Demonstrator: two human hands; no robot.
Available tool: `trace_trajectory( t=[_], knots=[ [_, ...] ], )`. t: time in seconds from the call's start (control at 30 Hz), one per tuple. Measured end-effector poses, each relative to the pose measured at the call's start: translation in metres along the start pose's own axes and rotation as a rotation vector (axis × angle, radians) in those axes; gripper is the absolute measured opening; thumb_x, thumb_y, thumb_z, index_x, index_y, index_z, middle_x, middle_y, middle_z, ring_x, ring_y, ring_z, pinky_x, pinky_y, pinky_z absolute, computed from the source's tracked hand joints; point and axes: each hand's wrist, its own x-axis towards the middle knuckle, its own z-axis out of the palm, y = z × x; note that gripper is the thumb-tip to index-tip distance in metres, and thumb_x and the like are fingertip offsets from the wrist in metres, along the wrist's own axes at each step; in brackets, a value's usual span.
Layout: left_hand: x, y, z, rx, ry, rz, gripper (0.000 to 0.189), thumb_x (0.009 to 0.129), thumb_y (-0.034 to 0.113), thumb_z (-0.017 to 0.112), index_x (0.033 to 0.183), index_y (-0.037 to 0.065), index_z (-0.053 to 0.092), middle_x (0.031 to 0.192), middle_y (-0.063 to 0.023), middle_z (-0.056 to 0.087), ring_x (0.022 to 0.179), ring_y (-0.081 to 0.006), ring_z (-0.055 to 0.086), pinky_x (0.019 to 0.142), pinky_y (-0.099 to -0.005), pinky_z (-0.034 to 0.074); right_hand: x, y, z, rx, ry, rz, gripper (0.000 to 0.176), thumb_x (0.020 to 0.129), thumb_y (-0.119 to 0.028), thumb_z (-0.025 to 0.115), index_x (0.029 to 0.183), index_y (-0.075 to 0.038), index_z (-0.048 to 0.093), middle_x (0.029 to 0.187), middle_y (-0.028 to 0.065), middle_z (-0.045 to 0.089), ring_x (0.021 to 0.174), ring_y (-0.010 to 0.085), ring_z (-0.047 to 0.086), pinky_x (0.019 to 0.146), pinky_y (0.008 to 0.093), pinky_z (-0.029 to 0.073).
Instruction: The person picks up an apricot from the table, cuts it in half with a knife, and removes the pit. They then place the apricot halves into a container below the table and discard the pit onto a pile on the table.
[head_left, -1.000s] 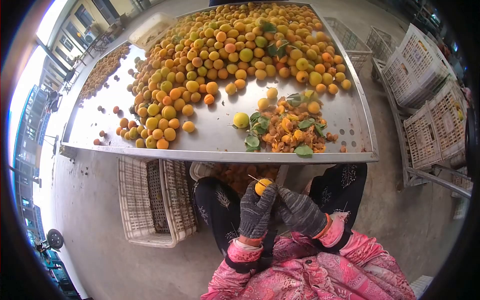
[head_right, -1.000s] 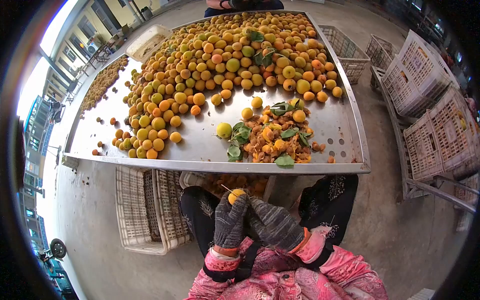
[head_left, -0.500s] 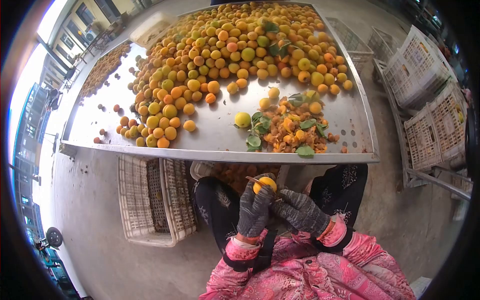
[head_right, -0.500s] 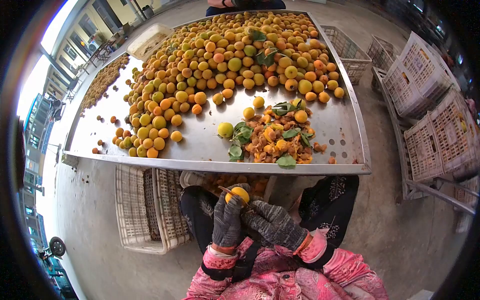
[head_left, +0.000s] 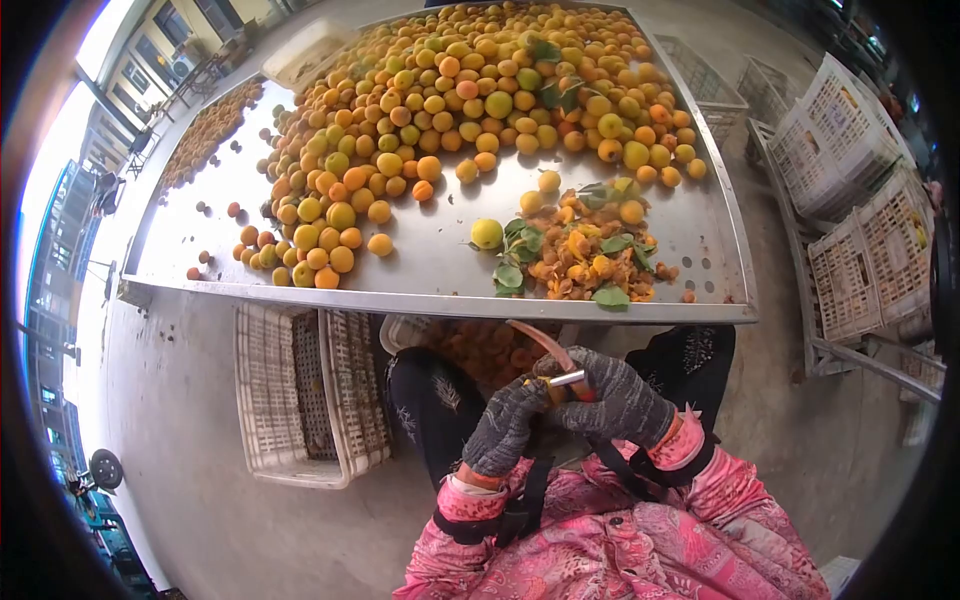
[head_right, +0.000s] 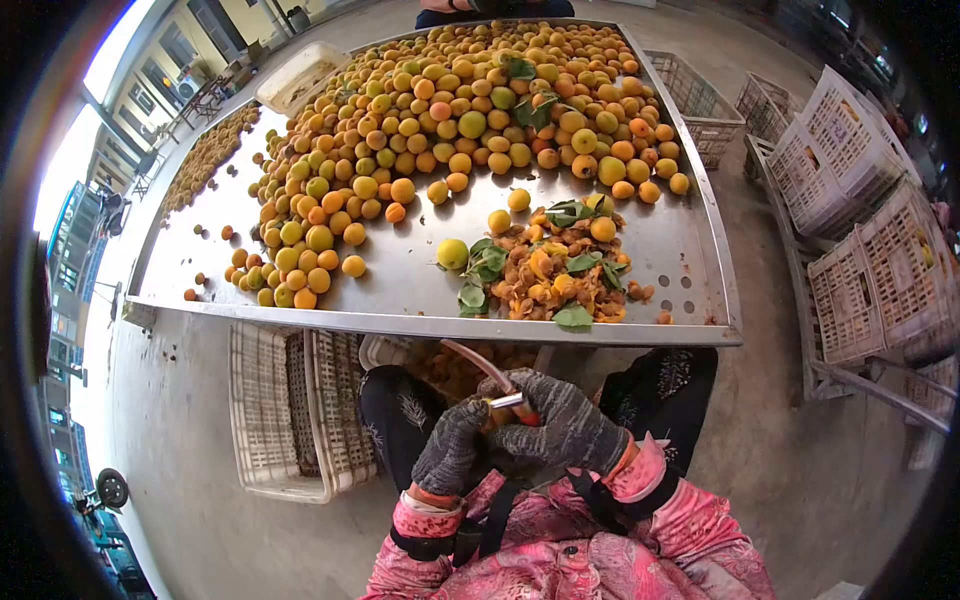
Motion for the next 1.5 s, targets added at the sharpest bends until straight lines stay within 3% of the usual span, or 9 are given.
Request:
trace_trajectory(
  t=[0.13,0.4,0.53,0.63,0.93,1.0,1.33,1.37,1.5],
  knots=[
    [-0.004,0.003,0.002,-0.158,-0.044,-0.074,0.026,0.089,0.018,0.045,0.100,-0.002,0.058,0.102,-0.0129,0.058,0.092,-0.0178,0.056,0.083,-0.0263,0.042,-0.003,-0.019,-0.005,0.470,0.031,0.365,0.039,0.076,-0.009,0.067,0.113,-0.005,0.053,0.090,0.0036,0.061,0.071,0.0085,0.057,0.060,0.0193,0.046],
    [-0.003,0.006,-0.013,0.178,0.162,-0.007,0.035,0.089,0.019,0.049,0.116,-0.002,0.050,0.114,-0.0118,0.054,0.100,-0.0166,0.052,0.086,-0.0267,0.041,0.006,0.032,0.007,0.906,0.200,0.237,0.034,0.081,-0.007,0.059,0.114,-0.003,0.050,0.079,0.0075,0.061,0.042,0.0120,0.051,0.036,0.0234,0.041],
    [0.005,-0.003,-0.009,0.189,0.450,0.143,0.038,0.091,0.021,0.045,0.123,0.000,0.045,0.121,-0.0106,0.050,0.109,-0.0163,0.047,0.093,-0.0268,0.037,0.008,0.038,0.010,0.847,0.208,0.244,0.032,0.082,-0.006,0.057,0.114,-0.003,0.050,0.066,0.0061,0.059,0.041,0.0119,0.050,0.036,0.0237,0.040],
    [0.007,0.007,0.003,-0.178,0.217,-0.006,0.040,0.093,0.025,0.043,0.124,0.000,0.043,0.120,-0.0102,0.050,0.109,-0.0157,0.047,0.093,-0.0269,0.037,0.011,0.039,0.015,0.786,0.244,0.244,0.032,0.083,-0.007,0.056,0.114,-0.004,0.050,0.058,0.0041,0.055,0.040,0.0116,0.049,0.036,0.0236,0.039],
    [0.011,0.003,0.024,-0.041,0.241,0.043,0.026,0.092,0.015,0.045,0.111,0.000,0.053,0.098,-0.0063,0.059,0.088,-0.0121,0.053,0.078,-0.0245,0.042,0.005,0.014,0.018,0.338,0.294,0.198,0.029,0.084,-0.007,0.055,0.113,-0.006,0.054,0.081,0.0036,0.060,0.056,0.0065,0.052,0.048,0.0197,0.044],
    [0.010,0.006,0.029,-0.047,0.252,0.047,0.025,0.090,0.014,0.047,0.111,0.001,0.053,0.098,-0.0060,0.058,0.088,-0.0122,0.053,0.077,-0.0247,0.042,0.007,0.033,0.018,-0.097,0.336,-0.187,0.030,0.085,-0.007,0.054,0.115,-0.006,0.053,0.087,0.0032,0.059,0.061,0.0059,0.053,0.050,0.0196,0.045],
    [0.011,0.004,0.037,-0.331,0.138,0.021,0.028,0.089,0.021,0.046,0.110,0.004,0.051,0.104,-0.0056,0.054,0.098,-0.0143,0.050,0.086,-0.0256,0.040,-0.001,-0.027,-0.005,0.764,0.612,-0.029,0.027,0.081,-0.006,0.059,0.107,-0.004,0.052,0.073,0.0069,0.059,0.046,0.0151,0.055,0.041,0.0253,0.046],
    [0.012,-0.001,0.036,-0.328,0.134,0.018,0.028,0.089,0.021,0.046,0.110,0.004,0.051,0.104,-0.0056,0.054,0.098,-0.0143,0.050,0.086,-0.0256,0.040,0.000,-0.023,-0.013,0.693,0.546,-0.050,0.015,0.085,-0.019,0.054,0.085,-0.004,0.052,0.060,0.0085,0.053,0.035,0.0136,0.044,0.031,0.0255,0.034],
    [0.010,0.002,0.050,-0.281,0.120,0.019,0.032,0.090,0.024,0.042,0.114,0.004,0.049,0.107,-0.0062,0.053,0.098,-0.0154,0.051,0.086,-0.0280,0.042,0.000,-0.022,-0.021,0.676,0.536,-0.298,0.023,0.083,-0.006,0.054,0.105,-0.003,0.050,0.062,0.0043,0.050,0.046,0.0117,0.048,0.042,0.0231,0.042]
  ],
)
